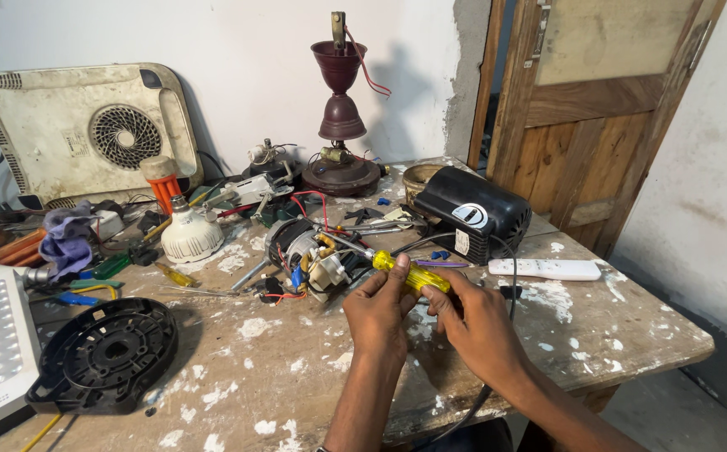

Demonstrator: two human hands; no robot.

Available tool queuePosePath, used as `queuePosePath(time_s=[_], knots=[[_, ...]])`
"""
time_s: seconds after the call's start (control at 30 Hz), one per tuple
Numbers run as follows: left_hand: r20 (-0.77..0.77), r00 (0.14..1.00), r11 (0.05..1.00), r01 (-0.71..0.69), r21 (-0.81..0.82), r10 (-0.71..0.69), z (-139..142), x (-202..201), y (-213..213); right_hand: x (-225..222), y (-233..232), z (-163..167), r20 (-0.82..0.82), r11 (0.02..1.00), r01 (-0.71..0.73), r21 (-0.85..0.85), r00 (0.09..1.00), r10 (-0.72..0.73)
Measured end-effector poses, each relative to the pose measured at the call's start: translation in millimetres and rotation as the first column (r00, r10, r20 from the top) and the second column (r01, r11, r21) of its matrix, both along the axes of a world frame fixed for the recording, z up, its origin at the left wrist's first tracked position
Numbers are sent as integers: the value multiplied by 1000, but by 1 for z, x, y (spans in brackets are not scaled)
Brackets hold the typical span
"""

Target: The person works on a disassembled electric fan motor at a cluttered workbench. They first manipulate the motor housing and rotor by hand, then use a screwdriver to loosen and adjust components on the motor's lower assembly, repositioning the unit repeatedly while working on its parts.

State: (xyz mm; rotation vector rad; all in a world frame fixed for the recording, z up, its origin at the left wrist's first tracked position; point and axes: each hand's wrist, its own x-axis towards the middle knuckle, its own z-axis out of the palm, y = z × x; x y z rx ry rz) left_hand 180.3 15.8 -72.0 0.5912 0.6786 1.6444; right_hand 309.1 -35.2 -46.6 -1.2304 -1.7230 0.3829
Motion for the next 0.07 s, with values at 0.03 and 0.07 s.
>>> queuePosePath(time_s=[0.03,0.07], knots=[[1,1000,1000,4,4,-4,0,0,0,0,1,0,2,1000,4,-2,1000,-4],[3,1000,1000,8,7,-8,-1,0,-1,1,1,-1,4,1000,7,-5,1000,-7]])
